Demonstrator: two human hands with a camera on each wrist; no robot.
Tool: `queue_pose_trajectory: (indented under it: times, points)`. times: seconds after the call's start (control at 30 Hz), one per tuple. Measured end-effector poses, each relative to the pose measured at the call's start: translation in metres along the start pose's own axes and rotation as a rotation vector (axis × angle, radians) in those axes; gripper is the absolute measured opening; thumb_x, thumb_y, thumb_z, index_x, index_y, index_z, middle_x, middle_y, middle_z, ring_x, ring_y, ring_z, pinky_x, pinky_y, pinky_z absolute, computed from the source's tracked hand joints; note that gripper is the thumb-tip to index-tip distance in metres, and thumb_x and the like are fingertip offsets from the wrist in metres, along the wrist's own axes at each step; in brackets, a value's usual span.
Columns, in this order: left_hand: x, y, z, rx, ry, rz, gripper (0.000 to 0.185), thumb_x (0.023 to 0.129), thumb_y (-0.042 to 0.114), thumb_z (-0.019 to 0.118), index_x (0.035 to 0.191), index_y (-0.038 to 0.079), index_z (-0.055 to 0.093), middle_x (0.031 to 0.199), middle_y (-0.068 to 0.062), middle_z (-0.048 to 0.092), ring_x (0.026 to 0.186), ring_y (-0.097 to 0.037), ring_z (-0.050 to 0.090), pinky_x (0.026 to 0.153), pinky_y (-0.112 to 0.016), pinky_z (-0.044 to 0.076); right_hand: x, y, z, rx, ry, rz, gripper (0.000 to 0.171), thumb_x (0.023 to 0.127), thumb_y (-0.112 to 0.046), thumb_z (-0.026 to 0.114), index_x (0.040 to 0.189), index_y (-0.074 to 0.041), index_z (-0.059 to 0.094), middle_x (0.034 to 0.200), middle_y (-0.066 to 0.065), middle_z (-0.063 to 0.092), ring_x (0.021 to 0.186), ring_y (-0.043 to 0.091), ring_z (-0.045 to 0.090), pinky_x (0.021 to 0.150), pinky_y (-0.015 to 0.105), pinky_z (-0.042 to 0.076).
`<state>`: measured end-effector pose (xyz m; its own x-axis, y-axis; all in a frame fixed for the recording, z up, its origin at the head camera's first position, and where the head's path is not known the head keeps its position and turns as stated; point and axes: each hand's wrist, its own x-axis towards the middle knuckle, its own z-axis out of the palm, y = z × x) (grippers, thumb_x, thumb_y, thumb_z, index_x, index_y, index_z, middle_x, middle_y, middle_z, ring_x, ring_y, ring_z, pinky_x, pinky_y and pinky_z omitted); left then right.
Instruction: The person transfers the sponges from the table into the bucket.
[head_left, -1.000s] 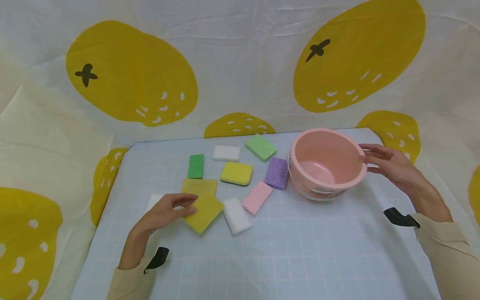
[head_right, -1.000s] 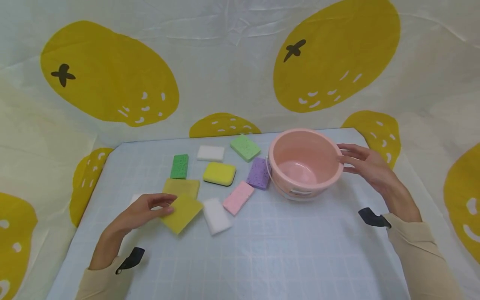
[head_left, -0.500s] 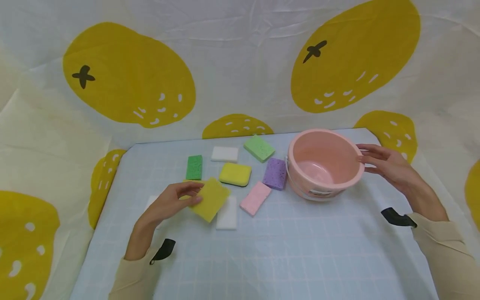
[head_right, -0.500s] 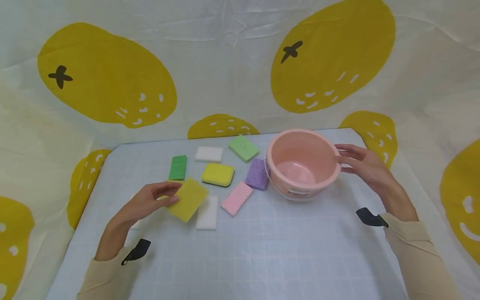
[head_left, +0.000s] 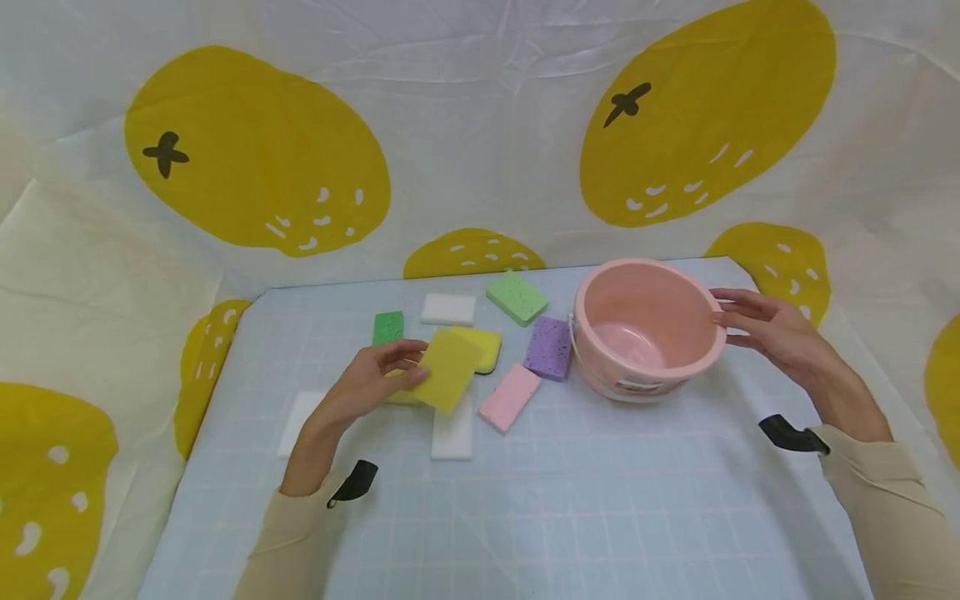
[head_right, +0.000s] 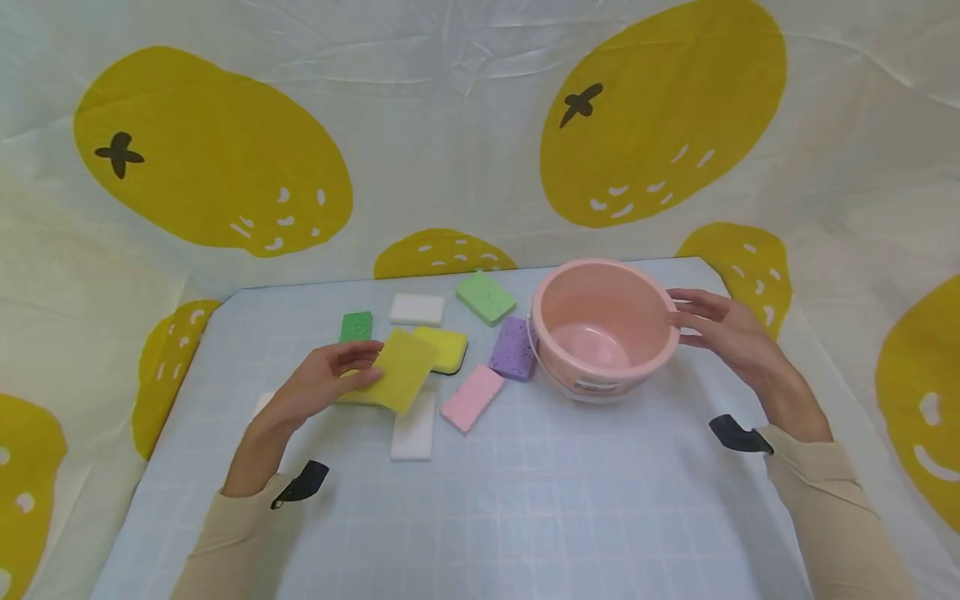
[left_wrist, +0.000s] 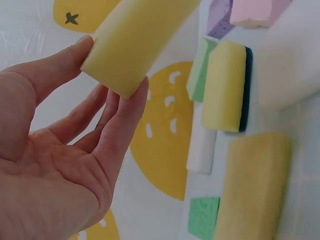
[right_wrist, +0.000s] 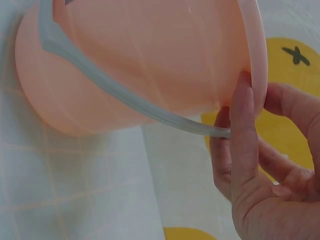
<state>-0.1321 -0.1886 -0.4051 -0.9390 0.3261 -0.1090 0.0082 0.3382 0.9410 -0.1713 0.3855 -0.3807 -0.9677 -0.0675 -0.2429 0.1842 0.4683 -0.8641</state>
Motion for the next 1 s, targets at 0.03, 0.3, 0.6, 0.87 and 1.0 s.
queue_pose_trajectory:
  times: [0.03, 0.3, 0.6, 0.87, 1.0]
  points:
    - [0.002, 0.002, 0.002, -0.006, 0.006, 0.000, 0.048, 0.094, 0.023, 0.078, 0.136, 0.006, 0.063, 0.130, -0.012, 0.066, 0.112, -0.027, 0.064, 0.083, -0.023, 0.054, 0.000, 0.000, 0.000, 0.003, -0.002, -0.003, 0.072, 0.099, -0.045, 0.065, 0.158, -0.012, 0.039, 0.113, -0.033, 0.060, 0.100, -0.007, 0.063, 0.081, 0.018, 0.056]
    - [0.017, 0.018, 0.017, -0.061, 0.039, 0.005, 0.049, 0.093, 0.025, 0.078, 0.137, 0.009, 0.063, 0.133, -0.011, 0.063, 0.118, -0.027, 0.062, 0.090, -0.025, 0.054, 0.003, 0.003, -0.001, 0.022, -0.003, 0.002, 0.071, 0.100, -0.045, 0.064, 0.158, -0.013, 0.038, 0.113, -0.032, 0.060, 0.101, -0.007, 0.062, 0.081, 0.017, 0.056]
    - [0.035, 0.035, 0.038, -0.117, 0.088, 0.031, 0.049, 0.093, 0.026, 0.079, 0.136, 0.010, 0.064, 0.132, -0.008, 0.063, 0.116, -0.024, 0.063, 0.091, -0.027, 0.055, 0.005, 0.006, 0.002, 0.050, 0.018, 0.027, 0.074, 0.098, -0.046, 0.067, 0.159, -0.016, 0.039, 0.113, -0.033, 0.060, 0.101, -0.007, 0.061, 0.082, 0.018, 0.056]
    - [0.046, 0.050, 0.056, -0.215, 0.077, 0.087, 0.045, 0.093, 0.021, 0.079, 0.134, 0.009, 0.066, 0.126, -0.010, 0.066, 0.115, -0.029, 0.064, 0.087, -0.027, 0.056, 0.003, 0.007, 0.004, 0.078, 0.028, 0.028, 0.072, 0.098, -0.045, 0.068, 0.158, -0.019, 0.040, 0.113, -0.033, 0.060, 0.102, -0.009, 0.060, 0.080, 0.015, 0.055]
    - [0.052, 0.062, 0.066, -0.238, 0.069, 0.092, 0.044, 0.094, 0.021, 0.078, 0.134, 0.009, 0.066, 0.124, -0.010, 0.066, 0.110, -0.025, 0.066, 0.086, -0.032, 0.058, 0.003, 0.007, 0.004, 0.104, 0.022, 0.017, 0.067, 0.099, -0.042, 0.067, 0.157, -0.020, 0.043, 0.116, -0.032, 0.060, 0.103, -0.007, 0.061, 0.081, 0.016, 0.055]
